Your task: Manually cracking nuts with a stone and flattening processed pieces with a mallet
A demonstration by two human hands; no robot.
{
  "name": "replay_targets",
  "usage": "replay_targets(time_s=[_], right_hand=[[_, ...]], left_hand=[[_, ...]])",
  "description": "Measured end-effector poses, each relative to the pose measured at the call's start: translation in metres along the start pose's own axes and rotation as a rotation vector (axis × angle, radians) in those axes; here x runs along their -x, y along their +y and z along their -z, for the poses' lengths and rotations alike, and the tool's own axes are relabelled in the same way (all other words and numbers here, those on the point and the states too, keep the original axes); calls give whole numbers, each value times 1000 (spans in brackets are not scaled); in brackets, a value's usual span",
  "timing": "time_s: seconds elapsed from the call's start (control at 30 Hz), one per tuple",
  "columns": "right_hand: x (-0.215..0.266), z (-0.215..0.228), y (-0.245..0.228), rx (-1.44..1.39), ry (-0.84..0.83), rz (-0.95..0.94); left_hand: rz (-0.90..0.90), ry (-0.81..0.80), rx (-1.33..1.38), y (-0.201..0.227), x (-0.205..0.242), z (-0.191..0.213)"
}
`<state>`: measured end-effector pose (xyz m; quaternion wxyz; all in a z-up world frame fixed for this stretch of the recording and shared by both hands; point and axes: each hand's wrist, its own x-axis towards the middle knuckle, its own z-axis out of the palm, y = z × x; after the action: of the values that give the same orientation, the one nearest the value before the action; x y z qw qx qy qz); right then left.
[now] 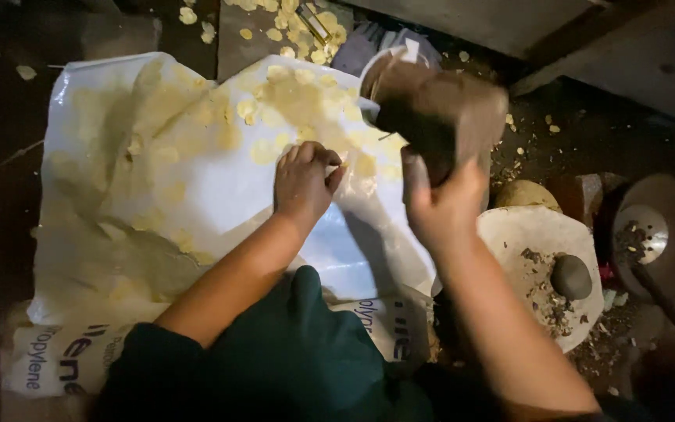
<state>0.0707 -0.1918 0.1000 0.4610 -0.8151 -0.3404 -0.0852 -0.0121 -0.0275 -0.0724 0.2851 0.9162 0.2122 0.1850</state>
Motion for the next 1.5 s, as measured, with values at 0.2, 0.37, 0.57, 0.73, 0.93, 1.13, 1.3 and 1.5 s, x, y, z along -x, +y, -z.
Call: replay_targets(time_s=[0.2,0.37,0.57,0.73,0.93,1.13,1.3,1.5], right_hand=[[50,-79,75,563,-629,-433],[46,-73,62,526,-676,-499],[2,-41,13,317,-525,-468],[-12,-28,-25,15,-155,-132],[37,-89,37,463,-588,-336],[34,-101,52,558,-726,-396],[13,-75,27,238,-519,-408],[-21,-40,-55,-38,-78,47]], left_hand=[[-114,194,-113,-8,31,43],[-193,240,5,-27,31,44],[-100,210,-2,-29,13,27],[-31,288,-110,-20,4,22],[-56,218,-146,-26,43,54],[-120,214,25,-51,49,61],[-109,251,50,-47,25,50],[-123,297,98,-45,13,43]])
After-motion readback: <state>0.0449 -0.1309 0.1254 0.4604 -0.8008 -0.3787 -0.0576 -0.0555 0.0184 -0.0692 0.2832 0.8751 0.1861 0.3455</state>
